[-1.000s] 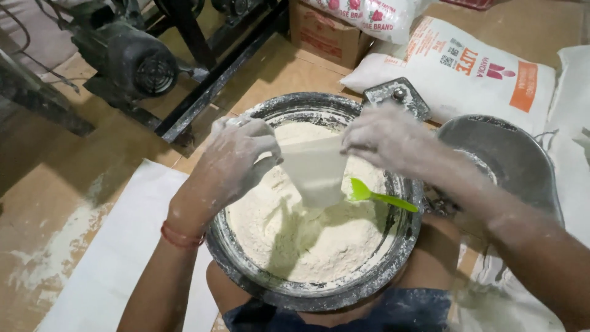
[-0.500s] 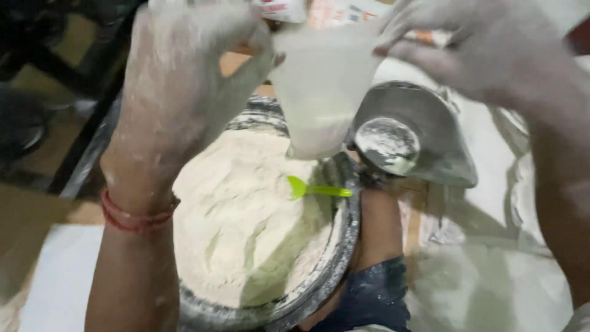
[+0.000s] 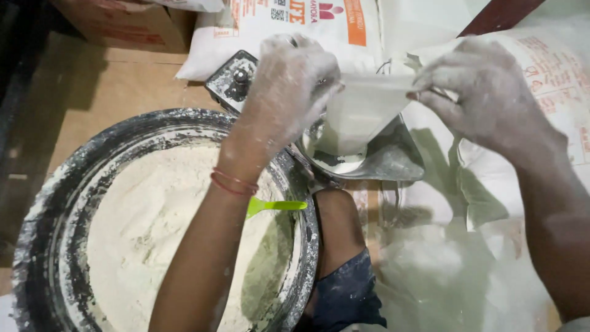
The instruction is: Filling and packaging small plastic bags with white powder from a large container using a scoop
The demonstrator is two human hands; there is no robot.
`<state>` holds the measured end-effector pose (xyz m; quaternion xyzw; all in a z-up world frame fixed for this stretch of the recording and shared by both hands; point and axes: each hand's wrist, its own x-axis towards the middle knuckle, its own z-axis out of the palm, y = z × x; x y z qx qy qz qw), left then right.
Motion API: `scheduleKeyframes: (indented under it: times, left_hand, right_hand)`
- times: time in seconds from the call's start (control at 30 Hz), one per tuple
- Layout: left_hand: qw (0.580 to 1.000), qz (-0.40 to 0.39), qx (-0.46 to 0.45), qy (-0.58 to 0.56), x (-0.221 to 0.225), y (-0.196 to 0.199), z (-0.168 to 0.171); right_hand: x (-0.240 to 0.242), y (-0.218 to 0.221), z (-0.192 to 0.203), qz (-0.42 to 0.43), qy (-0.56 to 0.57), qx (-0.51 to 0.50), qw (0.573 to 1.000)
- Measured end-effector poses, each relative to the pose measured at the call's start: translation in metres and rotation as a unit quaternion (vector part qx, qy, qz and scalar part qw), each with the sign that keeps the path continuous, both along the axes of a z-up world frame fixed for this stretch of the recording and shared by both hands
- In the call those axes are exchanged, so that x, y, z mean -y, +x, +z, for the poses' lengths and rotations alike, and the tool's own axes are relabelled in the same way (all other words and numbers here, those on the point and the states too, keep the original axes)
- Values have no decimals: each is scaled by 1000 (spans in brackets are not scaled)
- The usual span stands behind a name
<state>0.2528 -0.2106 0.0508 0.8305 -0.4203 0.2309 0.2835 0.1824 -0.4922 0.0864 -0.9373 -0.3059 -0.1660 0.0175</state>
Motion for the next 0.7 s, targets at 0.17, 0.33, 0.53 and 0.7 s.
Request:
scheduleKeyframes:
  times: [0.17, 0.33, 0.53, 0.7]
  left_hand:
    - [997, -1, -70, 17, 13, -16, -33]
    - [997, -25, -61, -32, -31, -43, -23]
    - [975, 96, -159, -123, -161, -139, -50]
    - [851, 287, -433, -80, -227, -232, -145]
  right_hand:
    - [11, -13, -44, -97, -41, -58, 993]
    - [-2, -37, -29, -118, -37, -107, 986]
    - [-39, -115, -37, -133, 122, -64, 981]
    - [-145, -139, -86, -19, 220, -148, 964]
